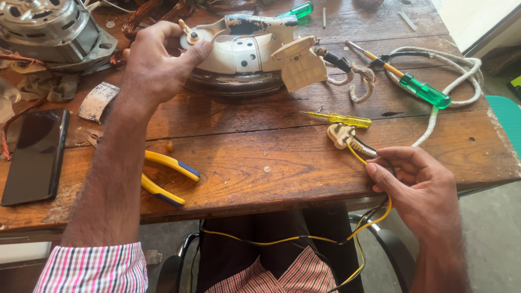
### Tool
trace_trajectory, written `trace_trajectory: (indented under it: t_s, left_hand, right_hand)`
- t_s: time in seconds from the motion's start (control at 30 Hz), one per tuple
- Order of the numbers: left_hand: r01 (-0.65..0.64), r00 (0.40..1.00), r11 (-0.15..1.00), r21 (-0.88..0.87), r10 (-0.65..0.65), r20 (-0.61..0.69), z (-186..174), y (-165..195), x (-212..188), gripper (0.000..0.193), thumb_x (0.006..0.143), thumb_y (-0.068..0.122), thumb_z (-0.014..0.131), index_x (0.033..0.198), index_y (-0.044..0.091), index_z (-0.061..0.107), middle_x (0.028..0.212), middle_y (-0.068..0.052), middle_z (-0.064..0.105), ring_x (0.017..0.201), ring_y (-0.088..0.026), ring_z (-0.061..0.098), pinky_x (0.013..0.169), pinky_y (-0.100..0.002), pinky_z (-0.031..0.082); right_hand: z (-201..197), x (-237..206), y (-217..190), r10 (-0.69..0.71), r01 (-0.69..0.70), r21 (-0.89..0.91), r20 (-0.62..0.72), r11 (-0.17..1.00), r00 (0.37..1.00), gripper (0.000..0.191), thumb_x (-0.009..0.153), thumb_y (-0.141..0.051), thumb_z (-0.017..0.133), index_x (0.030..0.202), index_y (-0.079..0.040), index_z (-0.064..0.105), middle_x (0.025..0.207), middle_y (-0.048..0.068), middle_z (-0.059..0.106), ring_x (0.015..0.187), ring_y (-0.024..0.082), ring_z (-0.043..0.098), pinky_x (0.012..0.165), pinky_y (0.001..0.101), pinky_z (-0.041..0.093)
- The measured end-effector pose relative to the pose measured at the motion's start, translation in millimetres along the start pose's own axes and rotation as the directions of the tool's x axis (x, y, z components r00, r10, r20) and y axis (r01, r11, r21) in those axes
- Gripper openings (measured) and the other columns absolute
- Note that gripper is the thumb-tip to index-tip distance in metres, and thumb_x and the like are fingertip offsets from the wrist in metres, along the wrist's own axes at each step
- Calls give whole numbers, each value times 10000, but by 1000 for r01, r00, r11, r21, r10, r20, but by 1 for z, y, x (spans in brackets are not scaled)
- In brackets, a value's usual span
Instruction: The person strips and twists wires, then uses a screwdriver to adjust a knob on an electric iron. They repeatedly test the knob's movement while holding the power cord, but do not complete the repair.
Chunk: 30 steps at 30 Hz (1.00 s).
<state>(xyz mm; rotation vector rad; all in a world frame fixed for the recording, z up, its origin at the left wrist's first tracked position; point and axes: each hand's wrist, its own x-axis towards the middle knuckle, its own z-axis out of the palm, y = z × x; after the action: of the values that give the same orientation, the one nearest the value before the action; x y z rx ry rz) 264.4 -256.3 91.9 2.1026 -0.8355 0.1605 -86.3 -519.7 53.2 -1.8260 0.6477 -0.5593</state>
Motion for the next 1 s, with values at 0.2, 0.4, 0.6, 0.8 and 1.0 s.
trace_trajectory:
  t_s: [0.2, 0.4, 0.6, 0.8, 1.0]
  left_hand:
    - [-134, 990, 986, 99, 130, 46, -4, -5, 5, 510, 1000, 438, 740, 1225, -18, 700, 1027, -172, 756, 906, -222, 706, 896, -491, 474]
    - [-86, 990, 990, 112, 72, 118, -5, -5, 8, 472, 1028, 458, 680, 1187, 16, 718, 952, -136, 744, 798, -192, 699, 726, -403, 590]
    - [-104, 989, 985, 135, 88, 119, -7, -4, 7, 494, 1012, 485, 674, 1173, 24, 744, 912, -122, 767, 765, -190, 699, 910, -528, 416]
    - [-61, 996, 986, 157, 49, 78, -7, -6, -6, 688, 966, 540, 729, 1343, -30, 649, 1052, -188, 744, 870, -247, 690, 980, -552, 413]
    - [-124, 991, 975, 183, 112, 72, -7, -9, -5, 703, 966, 537, 727, 1351, -45, 639, 1184, -229, 721, 974, -283, 680, 1019, -603, 358]
  right_hand:
    - [0, 0, 0, 3, -3, -3, -1, 1000, 1000, 336, 873, -58, 767, 1180, 46, 679, 998, 125, 756, 860, 135, 712, 684, 271, 602]
    - [0, 0, -1, 3, -3, -2, -6, 1000, 1000, 337, 867, -56, 770, 1175, 48, 679, 998, 125, 754, 856, 137, 715, 681, 273, 603]
    - [1, 0, -3, 14, -15, -21, -19, 1000, 1000, 332, 865, -58, 773, 1168, 45, 687, 989, 127, 756, 844, 139, 711, 676, 274, 599]
    - [1, -1, -5, 15, -16, -28, -21, 999, 1000, 336, 870, -67, 775, 1175, 42, 685, 994, 124, 754, 843, 137, 708, 677, 275, 595]
    - [2, -1, -6, 15, -16, -26, -28, 1000, 999, 339, 867, -71, 778, 1171, 47, 687, 996, 125, 753, 851, 133, 709, 682, 273, 596]
